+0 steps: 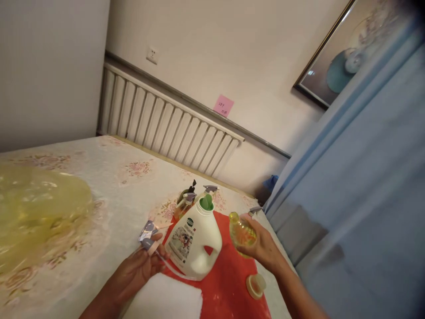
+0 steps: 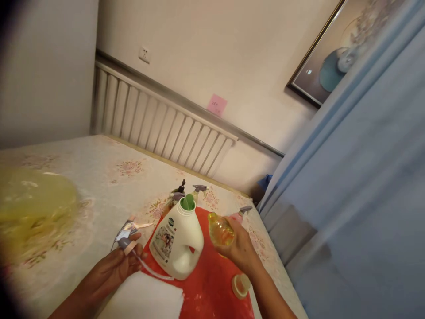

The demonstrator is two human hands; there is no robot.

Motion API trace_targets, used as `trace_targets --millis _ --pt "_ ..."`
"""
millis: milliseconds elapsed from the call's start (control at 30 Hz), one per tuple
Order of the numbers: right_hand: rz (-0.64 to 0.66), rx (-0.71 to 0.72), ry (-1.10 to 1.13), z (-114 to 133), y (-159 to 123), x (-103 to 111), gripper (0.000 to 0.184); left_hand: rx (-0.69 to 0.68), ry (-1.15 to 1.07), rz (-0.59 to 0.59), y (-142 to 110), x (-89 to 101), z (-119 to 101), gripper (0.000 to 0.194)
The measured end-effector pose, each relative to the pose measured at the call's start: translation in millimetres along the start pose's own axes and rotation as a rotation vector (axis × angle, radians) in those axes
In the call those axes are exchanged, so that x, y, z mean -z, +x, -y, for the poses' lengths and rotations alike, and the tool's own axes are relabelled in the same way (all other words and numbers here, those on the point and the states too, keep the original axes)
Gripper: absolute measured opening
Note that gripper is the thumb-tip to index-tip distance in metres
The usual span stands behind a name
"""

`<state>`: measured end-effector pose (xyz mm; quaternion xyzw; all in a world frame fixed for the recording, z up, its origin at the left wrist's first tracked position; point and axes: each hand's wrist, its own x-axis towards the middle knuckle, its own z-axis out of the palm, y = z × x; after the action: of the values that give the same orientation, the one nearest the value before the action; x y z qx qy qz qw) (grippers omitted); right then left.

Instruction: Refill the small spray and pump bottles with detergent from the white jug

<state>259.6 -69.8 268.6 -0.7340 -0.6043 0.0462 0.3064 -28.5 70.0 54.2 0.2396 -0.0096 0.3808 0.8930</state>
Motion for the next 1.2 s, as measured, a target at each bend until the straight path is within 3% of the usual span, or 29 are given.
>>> trace_targets --millis 167,433,633,1200 --pt "0.016 0.041 -0.163 11.1 32.9 3.2 0.07 0.029 0.042 0.024 2.6 5.3 -10.4 0.036" --pt "0.138 0.119 -0.376 35.1 57.2 5.9 0.067 0.043 0.123 0.047 8.2 10.4 -13.4 0.019" --pt "0.179 0.141 -0.481 35.2 64.9 6.3 0.069 0.028 0.124 0.093 9.5 12.8 -15.2 0.023" --pt "0.245 0.19 -0.605 46.6 70.8 13.8 0.069 0.033 0.095 0.06 10.1 11.0 -17.2 0.019"
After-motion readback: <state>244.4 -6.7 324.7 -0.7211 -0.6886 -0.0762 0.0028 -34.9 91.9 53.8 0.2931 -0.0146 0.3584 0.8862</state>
